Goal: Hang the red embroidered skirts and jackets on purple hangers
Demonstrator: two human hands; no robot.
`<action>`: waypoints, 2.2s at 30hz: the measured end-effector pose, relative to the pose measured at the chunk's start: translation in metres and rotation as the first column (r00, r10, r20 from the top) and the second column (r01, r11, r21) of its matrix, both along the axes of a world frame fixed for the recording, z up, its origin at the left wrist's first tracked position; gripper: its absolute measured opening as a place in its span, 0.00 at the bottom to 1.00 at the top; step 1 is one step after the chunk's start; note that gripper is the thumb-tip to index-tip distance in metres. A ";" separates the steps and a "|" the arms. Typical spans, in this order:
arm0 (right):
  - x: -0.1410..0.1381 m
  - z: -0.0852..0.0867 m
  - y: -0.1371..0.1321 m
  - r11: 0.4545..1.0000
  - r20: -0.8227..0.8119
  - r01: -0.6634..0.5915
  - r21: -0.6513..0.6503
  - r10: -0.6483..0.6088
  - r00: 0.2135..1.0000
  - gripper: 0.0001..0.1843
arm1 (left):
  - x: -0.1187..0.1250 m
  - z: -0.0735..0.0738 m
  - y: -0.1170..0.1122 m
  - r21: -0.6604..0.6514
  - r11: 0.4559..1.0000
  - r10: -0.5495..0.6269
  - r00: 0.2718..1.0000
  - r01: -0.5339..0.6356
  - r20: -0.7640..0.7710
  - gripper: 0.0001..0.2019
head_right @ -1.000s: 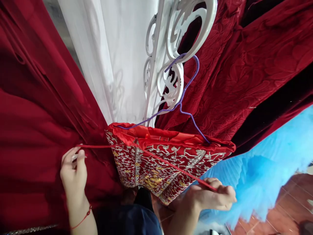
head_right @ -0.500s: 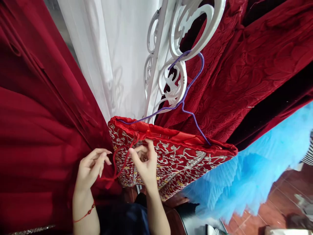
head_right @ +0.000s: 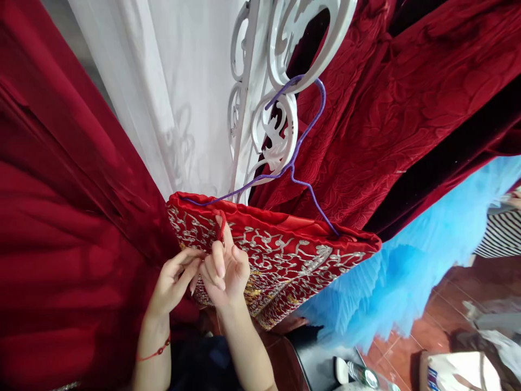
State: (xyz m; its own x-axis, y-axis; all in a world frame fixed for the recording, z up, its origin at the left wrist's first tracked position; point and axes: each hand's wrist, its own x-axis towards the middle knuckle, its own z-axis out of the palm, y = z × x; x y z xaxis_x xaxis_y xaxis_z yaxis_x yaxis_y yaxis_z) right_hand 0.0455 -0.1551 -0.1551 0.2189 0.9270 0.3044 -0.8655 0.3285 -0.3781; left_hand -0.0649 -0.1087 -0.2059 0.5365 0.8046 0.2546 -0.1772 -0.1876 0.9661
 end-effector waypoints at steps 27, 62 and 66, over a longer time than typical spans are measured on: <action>0.122 -0.122 -0.103 0.936 0.470 0.300 -0.187 -0.183 0.864 0.24 | -0.042 -0.017 0.027 -0.394 0.817 -0.245 0.872 0.421 0.425 0.21; 0.000 -0.020 0.024 0.467 0.821 0.884 -0.018 -0.497 0.280 0.18 | 0.019 0.049 0.023 0.567 0.701 0.517 0.856 -0.433 0.016 0.09; -0.005 -0.031 0.012 0.617 0.727 0.756 -0.221 -0.412 0.549 0.24 | 0.024 0.038 0.011 0.571 0.609 0.552 0.811 -0.551 0.195 0.06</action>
State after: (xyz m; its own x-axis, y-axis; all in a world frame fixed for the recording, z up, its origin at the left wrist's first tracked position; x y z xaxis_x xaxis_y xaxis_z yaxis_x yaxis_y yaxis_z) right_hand 0.0406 -0.1432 -0.1857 0.7120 0.6855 0.1524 -0.0916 0.3059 -0.9476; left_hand -0.0405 -0.0974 -0.1683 0.0415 0.6408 0.7666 0.1496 -0.7626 0.6294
